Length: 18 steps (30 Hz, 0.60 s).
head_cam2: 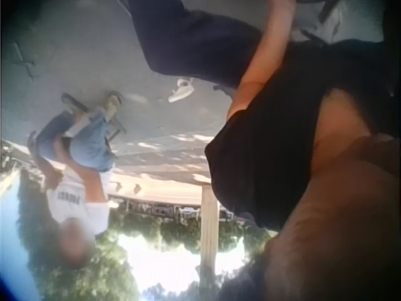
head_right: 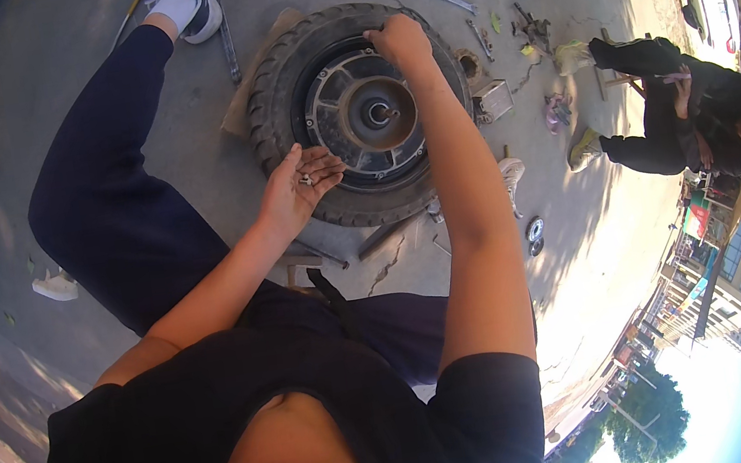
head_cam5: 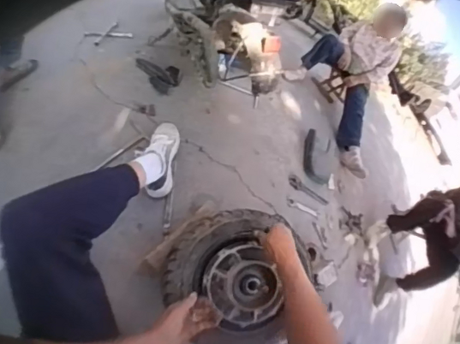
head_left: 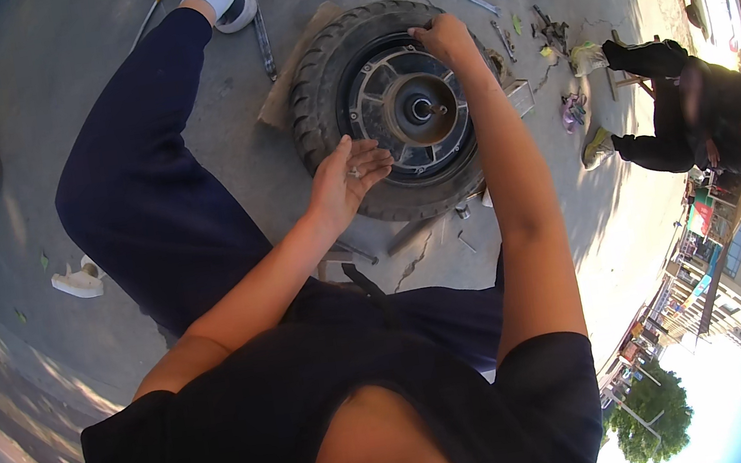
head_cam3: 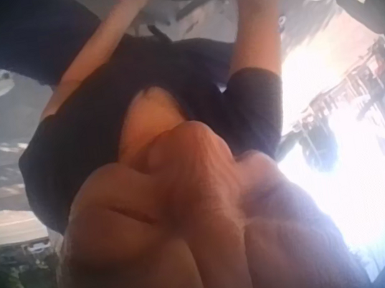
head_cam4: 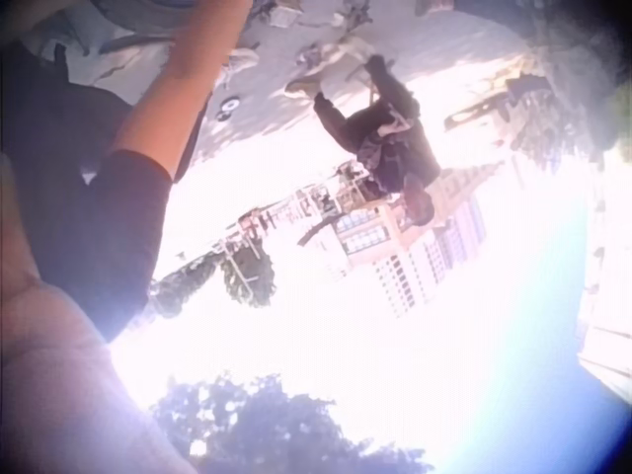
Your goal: The person sits on the ground and uses a hammer and chisel to work on the rim of a motorcycle tire. They repeatedly strike the rim, adjust the chisel, and insert small metal pieces into the rim structure.
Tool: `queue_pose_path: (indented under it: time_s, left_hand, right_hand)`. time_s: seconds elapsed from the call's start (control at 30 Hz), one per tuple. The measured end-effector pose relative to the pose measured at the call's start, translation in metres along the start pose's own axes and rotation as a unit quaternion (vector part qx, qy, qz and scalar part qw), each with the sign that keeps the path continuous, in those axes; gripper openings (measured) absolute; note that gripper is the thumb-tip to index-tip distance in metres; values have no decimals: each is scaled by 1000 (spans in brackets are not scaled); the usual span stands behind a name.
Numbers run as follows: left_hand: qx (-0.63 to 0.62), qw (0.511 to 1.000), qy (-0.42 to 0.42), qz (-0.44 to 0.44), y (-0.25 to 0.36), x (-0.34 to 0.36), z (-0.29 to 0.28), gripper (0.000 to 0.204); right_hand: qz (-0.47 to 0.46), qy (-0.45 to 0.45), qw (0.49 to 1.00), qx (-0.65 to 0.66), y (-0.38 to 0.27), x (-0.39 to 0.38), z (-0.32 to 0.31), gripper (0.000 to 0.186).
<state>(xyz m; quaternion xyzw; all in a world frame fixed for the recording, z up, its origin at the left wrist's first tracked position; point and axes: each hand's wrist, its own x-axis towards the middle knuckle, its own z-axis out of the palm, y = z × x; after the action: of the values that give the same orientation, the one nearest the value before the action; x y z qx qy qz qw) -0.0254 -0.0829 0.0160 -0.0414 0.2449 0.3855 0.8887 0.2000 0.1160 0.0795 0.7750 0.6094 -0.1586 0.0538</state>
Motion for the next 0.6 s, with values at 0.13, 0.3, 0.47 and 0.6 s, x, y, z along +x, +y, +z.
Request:
queue_pose_path:
  time_s: [0.13, 0.3, 0.47, 0.6]
  left_hand:
    - [-40, 999, -28, 12, 4, -2, 8, 62]
    - [-87, 994, -62, 16, 8, -6, 14, 71]
    - [-172, 959, -219, -52, 3, 4, -11, 72]
    - [-6, 994, -86, -72, 4, -7, 11, 72]
  right_hand:
    - [-23, 39, 980, 194, -2, -39, -24, 37]
    - [-155, -80, 915, 363, -31, -156, -25, 22]
    - [-267, -72, 919, 281, -42, -220, 21, 27]
    - [-274, -21, 933, 230, -34, -234, 42, 25]
